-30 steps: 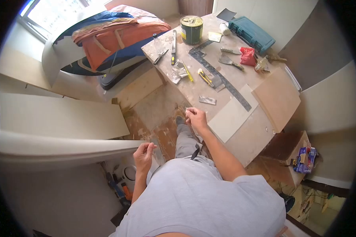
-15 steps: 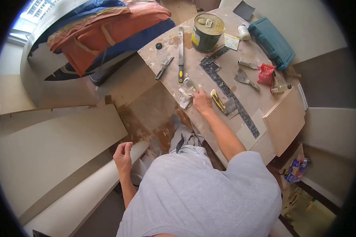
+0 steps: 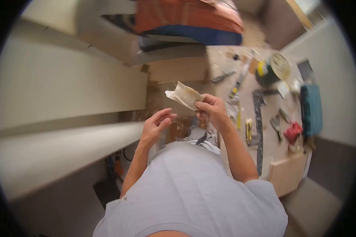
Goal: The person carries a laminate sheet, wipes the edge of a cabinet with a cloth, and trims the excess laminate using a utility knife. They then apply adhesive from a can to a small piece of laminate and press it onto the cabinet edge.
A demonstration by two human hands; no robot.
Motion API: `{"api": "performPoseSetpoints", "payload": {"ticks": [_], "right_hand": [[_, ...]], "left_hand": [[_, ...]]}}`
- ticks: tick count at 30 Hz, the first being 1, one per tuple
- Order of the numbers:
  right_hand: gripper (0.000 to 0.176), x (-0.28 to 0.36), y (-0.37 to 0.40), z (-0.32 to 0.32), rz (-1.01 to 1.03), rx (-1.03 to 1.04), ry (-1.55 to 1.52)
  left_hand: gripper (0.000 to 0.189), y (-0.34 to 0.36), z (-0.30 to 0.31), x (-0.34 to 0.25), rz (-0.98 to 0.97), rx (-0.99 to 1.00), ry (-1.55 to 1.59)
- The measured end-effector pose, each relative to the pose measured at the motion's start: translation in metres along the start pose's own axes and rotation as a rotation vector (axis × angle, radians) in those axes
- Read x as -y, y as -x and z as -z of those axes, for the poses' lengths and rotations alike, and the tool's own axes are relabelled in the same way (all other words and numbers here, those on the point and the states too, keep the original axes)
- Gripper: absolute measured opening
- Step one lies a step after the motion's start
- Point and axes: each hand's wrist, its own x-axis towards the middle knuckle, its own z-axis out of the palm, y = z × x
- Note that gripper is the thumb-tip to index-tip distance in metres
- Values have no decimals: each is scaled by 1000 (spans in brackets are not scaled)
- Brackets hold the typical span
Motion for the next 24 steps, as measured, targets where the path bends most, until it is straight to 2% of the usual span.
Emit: {"api": "performPoseSetpoints", "payload": {"ticks": [1,2,4,6,7,9,10,11,13,15,16,17,18,19,21,23,24], "right_hand": [[22,-6,-4,-19,-24,70,19],[25,-13,-6,-38,-48,46,52],[32,-27,-15,-79,-69,94,166],[38,-49,-23,-104,-74,204,226],[34,-54,-16,-125,-15,212,288],[30,-74,-18,-144,28,334,463],[30,-82,-22,-161,43,412,480],[26,-94,-22,-174,79,400,522],[23,-104,-27,-190,117,373,568],[21,-107,-35,-209,212,588,748],[24,-96,-27,-233,300,682,796],[24,-92,-22,-251,305,682,802],[28,-91,-17,-264,408,785,848],[31,-89,-14,-276,513,885,892],[32,-83,-2,-300,537,923,944],[32,-84,8,-316,612,1028,1004],[32,-91,8,-320,645,1080,980]], "left_hand": [[53,5,5,-4,-21,-26,75],[54,14,8,-6,-47,-57,150],[53,29,13,-12,-181,-143,194],[42,47,25,5,-214,-304,242],[42,63,31,-2,-254,-323,238],[52,101,48,-9,-175,-433,51],[52,113,57,-2,-256,-498,-8],[52,122,66,8,-288,-545,-6],[50,140,76,22,-255,-609,99],[48,163,82,28,-257,-657,80],[48,178,83,26,-325,-720,185],[48,192,85,24,-395,-780,290],[48,208,87,23,-400,-776,290],[49,221,89,22,-361,-771,232],[49,244,93,14,-326,-758,175],[51,263,94,5,-232,-811,-132],[56,265,98,13,-275,-841,-189]]}}
